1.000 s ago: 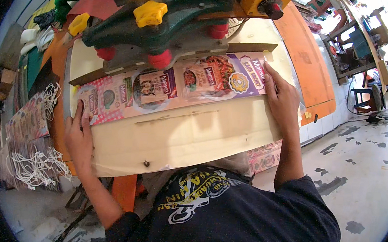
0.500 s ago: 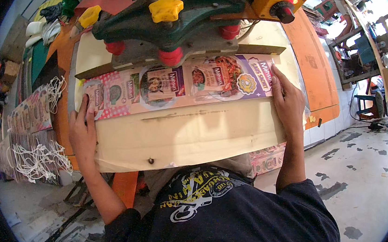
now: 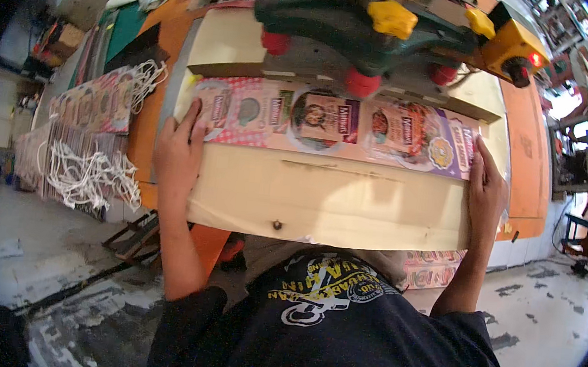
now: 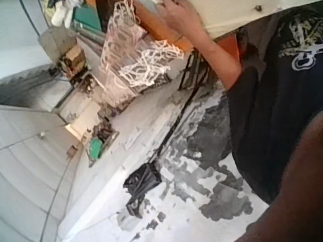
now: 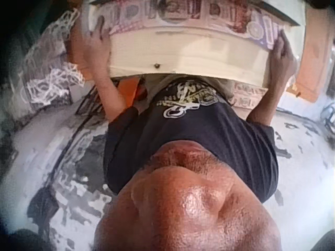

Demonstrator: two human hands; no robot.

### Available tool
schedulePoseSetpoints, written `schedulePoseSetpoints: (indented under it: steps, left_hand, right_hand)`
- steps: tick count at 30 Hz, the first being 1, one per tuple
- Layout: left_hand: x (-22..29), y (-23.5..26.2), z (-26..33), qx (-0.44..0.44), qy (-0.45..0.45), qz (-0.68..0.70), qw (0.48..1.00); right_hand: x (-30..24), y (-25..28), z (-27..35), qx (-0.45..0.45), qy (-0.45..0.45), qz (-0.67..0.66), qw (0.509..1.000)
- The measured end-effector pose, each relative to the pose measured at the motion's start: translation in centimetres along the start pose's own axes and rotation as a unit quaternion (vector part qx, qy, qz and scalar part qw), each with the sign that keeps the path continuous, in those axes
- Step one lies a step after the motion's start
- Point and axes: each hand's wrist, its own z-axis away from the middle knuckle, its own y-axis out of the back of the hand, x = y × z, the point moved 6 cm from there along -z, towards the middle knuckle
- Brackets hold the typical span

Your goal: The person picks up a strip of printed labels, places it under a press, and ties a piece of string around a group of labels.

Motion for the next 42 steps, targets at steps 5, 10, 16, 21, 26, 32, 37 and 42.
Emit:
schedulePoseSetpoints:
  steps: [5, 10, 16, 21, 26, 32, 37, 42]
  left_hand:
    - [0.5, 0.7, 0.1, -0.014, 0.020, -0.007, 1.000]
    - [0.1, 0.5, 0.2, -0.052, 0.047, 0.003, 0.998]
    - [0.2, 0.3, 0.1, -0.039, 0.047, 0.008, 0.998]
    - [0.0, 0.3, 0.2, 0.006, 0.007, 0.011, 1.000]
    - [0.0, -0.4, -0.1, -0.028, 0.046, -0.004, 0.999]
    - [-1.0, -0.8, 0.4, -0.042, 0.054, 0.047, 0.997]
    - [-0.4, -0.8, 0.1, -0.051, 0.056, 0.038, 0.996]
    - [-1.3, -1.1, 0.0, -0.050, 0.040, 0.050, 0.997]
  right_hand:
    - [-0.6, -0.3, 0.1, -0.032, -0.039, 0.010, 0.999]
    - [-0.5, -0.3, -0.1, -0.035, -0.045, 0.005, 0.998]
    - [0.0, -0.3, -0.1, -0.028, -0.028, 0.012, 0.999]
    - [0.0, -0.1, 0.0, -0.017, -0.020, 0.018, 0.999]
    - [0.7, -0.3, 0.1, -0.008, -0.042, 0.006, 0.999]
    - [0.7, -0.3, -0.3, -0.030, -0.051, 0.055, 0.997]
    - [1.0, 0.0, -0.1, -0.002, -0.025, 0.052, 0.998]
    - [1.1, -0.1, -0.1, -0.008, -0.026, 0.065, 0.998]
